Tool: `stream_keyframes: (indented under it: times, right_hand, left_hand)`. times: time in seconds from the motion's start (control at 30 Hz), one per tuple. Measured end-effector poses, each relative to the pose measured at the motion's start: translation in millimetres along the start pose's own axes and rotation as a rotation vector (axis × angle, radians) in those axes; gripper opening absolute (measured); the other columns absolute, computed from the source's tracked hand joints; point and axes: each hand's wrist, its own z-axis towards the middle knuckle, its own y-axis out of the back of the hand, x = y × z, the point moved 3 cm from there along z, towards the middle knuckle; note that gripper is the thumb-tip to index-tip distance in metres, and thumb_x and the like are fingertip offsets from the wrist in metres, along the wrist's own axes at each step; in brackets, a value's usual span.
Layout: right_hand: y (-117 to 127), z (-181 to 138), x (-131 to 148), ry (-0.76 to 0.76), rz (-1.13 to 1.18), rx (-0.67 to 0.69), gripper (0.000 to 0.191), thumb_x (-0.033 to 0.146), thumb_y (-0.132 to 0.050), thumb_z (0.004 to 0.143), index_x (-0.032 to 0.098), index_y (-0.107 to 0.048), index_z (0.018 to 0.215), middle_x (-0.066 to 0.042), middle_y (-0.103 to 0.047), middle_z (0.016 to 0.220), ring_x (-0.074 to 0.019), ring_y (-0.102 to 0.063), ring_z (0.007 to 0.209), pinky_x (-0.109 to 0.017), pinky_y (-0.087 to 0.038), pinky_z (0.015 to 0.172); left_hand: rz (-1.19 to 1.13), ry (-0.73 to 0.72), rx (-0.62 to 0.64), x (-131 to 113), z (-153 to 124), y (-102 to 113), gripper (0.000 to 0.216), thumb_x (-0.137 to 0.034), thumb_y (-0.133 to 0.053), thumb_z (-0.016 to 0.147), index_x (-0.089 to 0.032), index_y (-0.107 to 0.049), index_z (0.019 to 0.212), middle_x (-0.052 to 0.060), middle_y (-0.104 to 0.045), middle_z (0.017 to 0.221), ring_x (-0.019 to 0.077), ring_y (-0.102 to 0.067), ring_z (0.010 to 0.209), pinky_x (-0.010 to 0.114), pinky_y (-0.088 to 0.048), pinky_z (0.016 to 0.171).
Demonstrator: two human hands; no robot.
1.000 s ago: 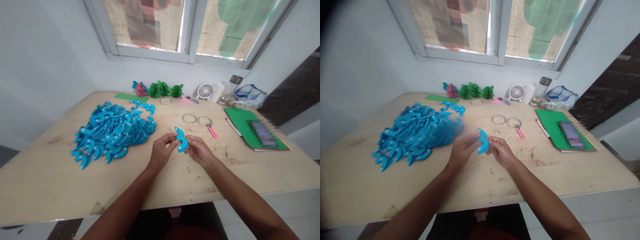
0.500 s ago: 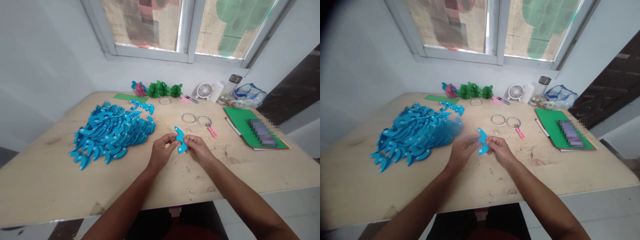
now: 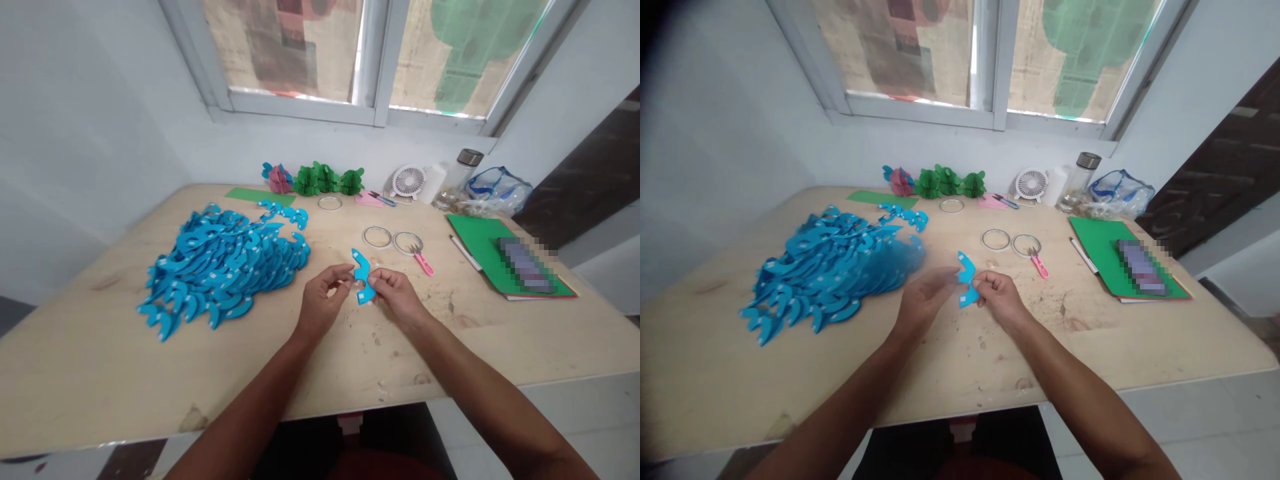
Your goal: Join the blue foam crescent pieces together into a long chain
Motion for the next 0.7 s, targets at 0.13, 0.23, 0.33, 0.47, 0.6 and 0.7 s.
stream_keyframes:
  times: [0.13,0.23,0.33,0.47,0.6,0.7]
  right_hand:
    - [1.6,0.4,-2.2,-0.009,0.029,-0.009,0.021,0.035,-0.068,0.068,0.016,-0.061,0.062,0.003,-0.053,0.046,-0.0082,-0.044,0.042,-0.022,-0.032,0.046]
    - [1.1,-0.2,-3.1,-0.03,0.07,0.013,0.02,0.034,-0.067,0.069,0.016,-0.061,0.062,0.003,-0.053,0.047,-0.0084,-0.045,0.043,-0.022,-0.032,0.046]
    - [0.3,-1.0,-2.6,-0.036,0.091,0.03,0.021,0.033,-0.067,0.07,0.016,-0.061,0.062,0.003,-0.053,0.048,-0.0083,-0.044,0.044,-0.022,-0.033,0.047]
    - [-0.4,-1.3,-2.9,-0.034,0.093,0.053,0.022,0.034,-0.067,0.071,0.016,-0.061,0.061,0.002,-0.054,0.05,-0.0083,-0.045,0.045,-0.022,-0.033,0.048]
    - [-0.3,-1.4,-4.0,-0.031,0.094,0.067,0.021,0.034,-0.067,0.072,0.016,-0.062,0.063,0.002,-0.055,0.052,-0.0083,-0.046,0.047,-0.022,-0.034,0.048]
    - [-0.4,-1.6,-3.9,-0.036,0.1,0.067,0.021,0.034,-0.067,0.072,0.016,-0.061,0.063,0.002,-0.056,0.054,-0.0083,-0.046,0.047,-0.022,-0.034,0.049]
  left_hand:
    - [-0.019,0.035,-0.088,-0.6,1.1,4.8,0.013,-0.016,-0.055,0.071,-0.017,-0.067,0.07,0.002,-0.069,0.075,0.0154,-0.062,0.073,0.027,-0.047,0.071]
    - [-0.115,0.107,-0.103,1.8,2.3,4.6,0.013,-0.019,-0.053,0.072,-0.017,-0.065,0.068,0.003,-0.068,0.072,0.0161,-0.062,0.073,0.026,-0.046,0.065]
    - [-0.149,0.174,-0.071,4.4,3.2,1.7,0.017,-0.027,-0.054,0.075,-0.016,-0.063,0.066,0.004,-0.069,0.07,0.017,-0.063,0.072,0.027,-0.045,0.064]
    - [-0.119,0.228,-0.036,6.5,2.5,-0.9,0.021,-0.033,-0.056,0.075,-0.015,-0.063,0.066,0.005,-0.07,0.068,0.0166,-0.063,0.068,0.028,-0.046,0.065]
    - [-0.14,0.233,-0.022,7.6,1.2,-1.4,0.014,-0.027,-0.058,0.073,-0.015,-0.065,0.077,0.004,-0.07,0.069,0.0147,-0.063,0.066,0.026,-0.045,0.063]
    - [-0.144,0.221,-0.018,5.8,0.5,-2.1,0.014,-0.026,-0.056,0.075,-0.015,-0.065,0.079,0.003,-0.068,0.068,0.0141,-0.062,0.065,0.025,-0.046,0.062]
